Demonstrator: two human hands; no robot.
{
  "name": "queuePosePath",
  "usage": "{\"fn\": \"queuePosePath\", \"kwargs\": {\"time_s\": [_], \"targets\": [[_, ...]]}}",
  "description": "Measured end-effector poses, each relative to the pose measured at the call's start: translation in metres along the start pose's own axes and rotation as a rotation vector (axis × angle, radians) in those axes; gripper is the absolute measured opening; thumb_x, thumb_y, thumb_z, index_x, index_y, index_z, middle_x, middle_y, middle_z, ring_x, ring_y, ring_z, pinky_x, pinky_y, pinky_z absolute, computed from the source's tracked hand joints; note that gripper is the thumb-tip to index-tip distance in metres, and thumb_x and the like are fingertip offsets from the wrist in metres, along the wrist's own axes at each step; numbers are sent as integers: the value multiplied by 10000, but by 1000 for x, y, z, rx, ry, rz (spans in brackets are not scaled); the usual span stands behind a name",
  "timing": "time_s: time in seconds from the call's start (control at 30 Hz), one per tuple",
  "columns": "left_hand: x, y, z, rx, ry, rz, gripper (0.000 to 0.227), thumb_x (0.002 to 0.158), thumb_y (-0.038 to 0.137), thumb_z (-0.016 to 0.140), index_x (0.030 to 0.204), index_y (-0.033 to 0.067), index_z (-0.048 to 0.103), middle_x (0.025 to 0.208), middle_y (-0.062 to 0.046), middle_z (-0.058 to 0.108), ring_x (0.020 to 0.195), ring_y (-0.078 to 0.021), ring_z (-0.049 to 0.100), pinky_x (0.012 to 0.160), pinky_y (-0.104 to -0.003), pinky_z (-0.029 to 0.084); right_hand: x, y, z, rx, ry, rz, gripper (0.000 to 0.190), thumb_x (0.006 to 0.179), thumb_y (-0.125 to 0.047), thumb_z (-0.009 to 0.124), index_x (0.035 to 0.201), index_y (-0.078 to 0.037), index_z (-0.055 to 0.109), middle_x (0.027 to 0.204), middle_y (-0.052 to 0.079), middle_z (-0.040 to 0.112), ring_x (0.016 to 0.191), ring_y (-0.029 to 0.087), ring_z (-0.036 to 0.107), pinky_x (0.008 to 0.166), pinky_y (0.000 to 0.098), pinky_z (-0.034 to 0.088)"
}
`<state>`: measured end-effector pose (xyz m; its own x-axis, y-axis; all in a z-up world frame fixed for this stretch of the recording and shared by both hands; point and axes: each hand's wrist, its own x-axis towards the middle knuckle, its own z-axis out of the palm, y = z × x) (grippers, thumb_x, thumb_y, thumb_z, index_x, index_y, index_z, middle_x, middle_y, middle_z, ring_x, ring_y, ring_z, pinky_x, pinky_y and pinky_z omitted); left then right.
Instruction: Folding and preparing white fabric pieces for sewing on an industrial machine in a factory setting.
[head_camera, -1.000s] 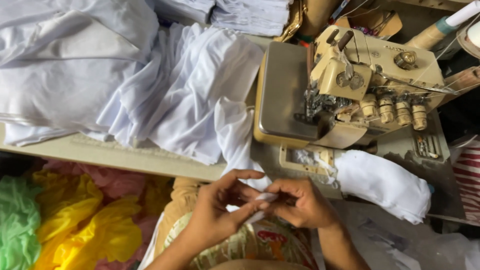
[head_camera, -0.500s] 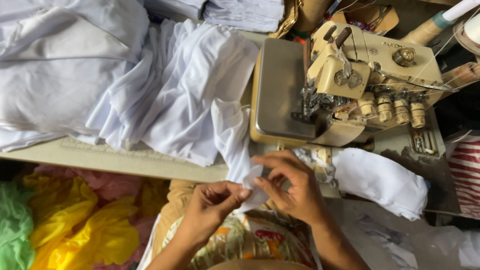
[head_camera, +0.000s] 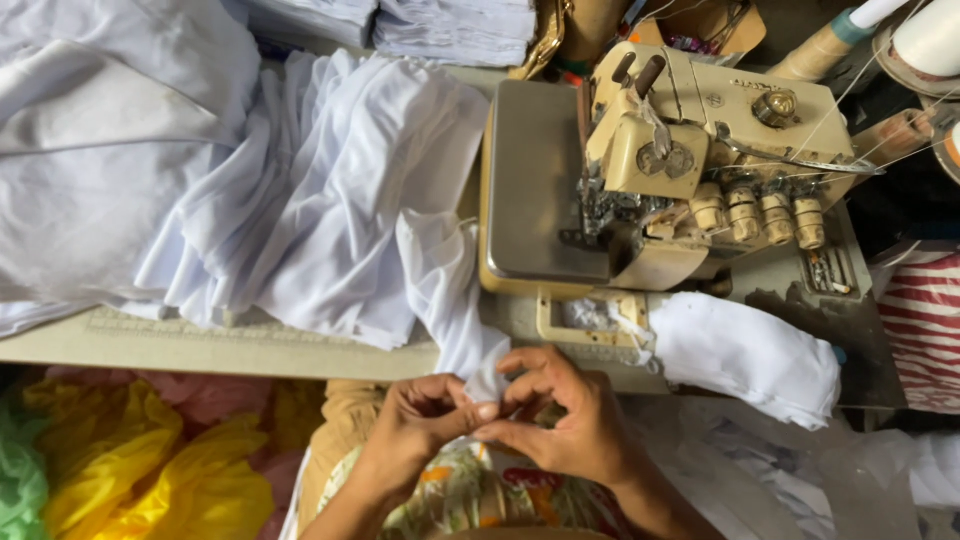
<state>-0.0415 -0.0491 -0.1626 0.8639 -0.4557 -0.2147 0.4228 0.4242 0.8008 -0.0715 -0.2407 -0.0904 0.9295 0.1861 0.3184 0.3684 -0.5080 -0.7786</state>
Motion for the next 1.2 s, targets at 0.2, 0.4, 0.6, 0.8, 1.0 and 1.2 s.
{"fn": "queuePosePath", "kwargs": {"time_s": [0.2,0.4,0.6,0.8,1.0,1.2], "targets": [[4,0,-9,-216,-43,-160,135,792,71,837,717,35,732,729,-100,761,701,-180,683,745,-321,522,-4,21,-11,293,-13,2,374,812,-60,851,1052,-73,564,726,7,706,620,60,642,567,191,534],[9,52,-47,-635,273,-86,134,966,140,658,1018,30,715,858,-84,774,766,-179,749,680,-299,632,-9,74,-64,278,94,85,409,831,-17,779,1159,-53,538,772,38,721,602,110,680,464,192,559],[3,97,-21,-261,244,40,60,1039,150,557,1098,158,563,693,62,481,383,17,309,274,-127,240,2,26,-63,-299,49,278,576,731,-152,867,1212,-71,560,1013,95,741,725,165,733,528,251,639],[-8,138,48,786,-407,347,160,978,238,685,903,114,617,632,53,507,554,-56,443,476,-258,355,56,-44,-32,-52,-254,-160,820,890,-231,823,1536,-71,345,1013,59,700,767,169,753,686,316,670],[-12,101,29,730,-132,505,626,667,299,928,1109,105,529,1095,-42,616,967,-141,691,890,-307,640,93,-72,-46,-183,-180,-226,192,808,-171,885,892,-132,717,748,-22,723,539,51,588,437,229,426],[-17,82,22,537,37,340,225,819,95,825,965,57,658,903,-31,684,738,-78,678,616,-222,655,105,-68,-46,-227,-101,-378,123,856,-175,848,814,-106,756,668,-13,708,516,72,567,415,217,393]]}}
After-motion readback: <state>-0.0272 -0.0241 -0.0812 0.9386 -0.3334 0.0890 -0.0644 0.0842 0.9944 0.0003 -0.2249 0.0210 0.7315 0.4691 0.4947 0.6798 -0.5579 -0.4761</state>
